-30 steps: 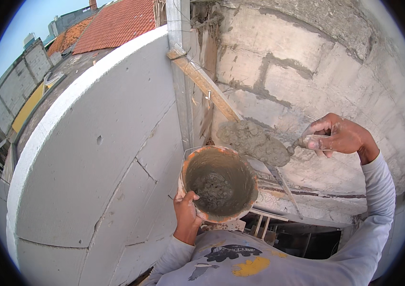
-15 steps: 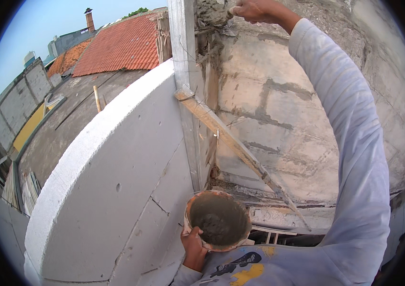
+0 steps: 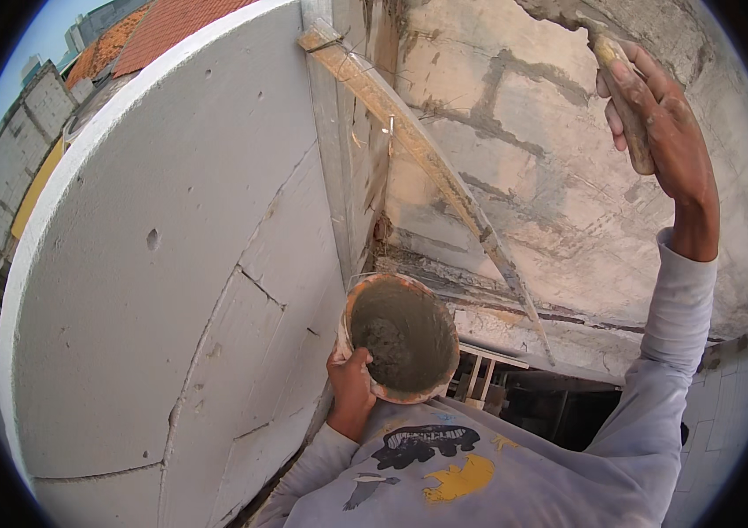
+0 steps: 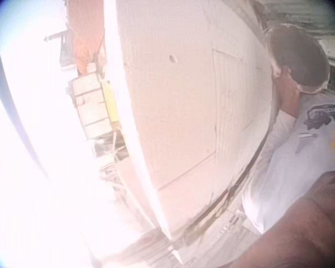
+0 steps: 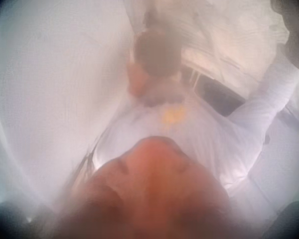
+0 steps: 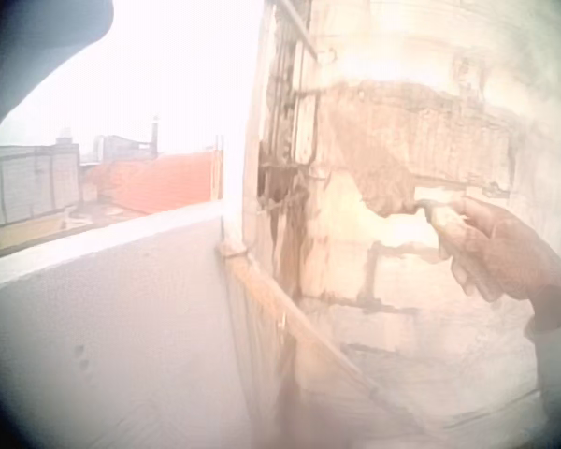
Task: The person scoops cement from a bucket and applies it to a wall using a trowel. They repeatedly smooth the surface and refill the trowel from the bucket while standing on a wooden plank.
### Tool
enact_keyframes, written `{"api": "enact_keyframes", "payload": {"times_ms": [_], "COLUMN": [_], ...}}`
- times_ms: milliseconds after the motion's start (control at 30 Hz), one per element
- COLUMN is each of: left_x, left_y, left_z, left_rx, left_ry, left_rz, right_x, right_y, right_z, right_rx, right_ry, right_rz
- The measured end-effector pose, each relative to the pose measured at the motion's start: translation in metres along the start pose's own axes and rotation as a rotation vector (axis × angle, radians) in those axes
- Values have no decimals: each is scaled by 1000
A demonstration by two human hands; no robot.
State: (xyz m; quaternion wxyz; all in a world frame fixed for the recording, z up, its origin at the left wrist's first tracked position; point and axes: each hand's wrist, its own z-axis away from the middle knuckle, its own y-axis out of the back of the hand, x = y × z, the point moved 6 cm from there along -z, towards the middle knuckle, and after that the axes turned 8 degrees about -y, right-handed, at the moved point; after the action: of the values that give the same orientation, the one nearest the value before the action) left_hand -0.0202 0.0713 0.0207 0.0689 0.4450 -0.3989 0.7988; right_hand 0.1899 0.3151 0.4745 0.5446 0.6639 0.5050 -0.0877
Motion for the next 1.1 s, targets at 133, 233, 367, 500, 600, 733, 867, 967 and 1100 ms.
{"api": "enact_keyframes", "payload": {"times_ms": [133, 233, 367, 500, 600, 733, 867, 967, 1100], "left_x": [-16, -24, -34, -43, -41, -28, -3, -10, -2], "left_y": [-30, -41, -60, -66, -63, -69, -93, -77, -81], "left_z": [16, 31, 57, 65, 67, 82, 101, 87, 79], "left_rx": [-118, -182, -301, -280, -267, -389, -510, -521, -543], "left_ry": [49, 38, -71, -154, -181, -609, -898, -677, -531], "left_rz": [-10, -138, -405, -385, -401, -680, -872, -760, -663], "right_x": [50, 79, 178, 198, 188, 185, 201, 219, 229], "right_y": [-8, -65, -159, -205, -187, -165, -190, -196, -194], "right_z": [184, 251, 281, 313, 321, 287, 274, 282, 297], "right_rx": [-331, -561, -569, -651, -753, -631, -790, -893, -897], "right_ry": [-512, -49, -76, 87, 130, 125, -1, -108, -226], "right_rz": [49, 615, 950, 985, 1032, 1090, 1062, 842, 383]}}
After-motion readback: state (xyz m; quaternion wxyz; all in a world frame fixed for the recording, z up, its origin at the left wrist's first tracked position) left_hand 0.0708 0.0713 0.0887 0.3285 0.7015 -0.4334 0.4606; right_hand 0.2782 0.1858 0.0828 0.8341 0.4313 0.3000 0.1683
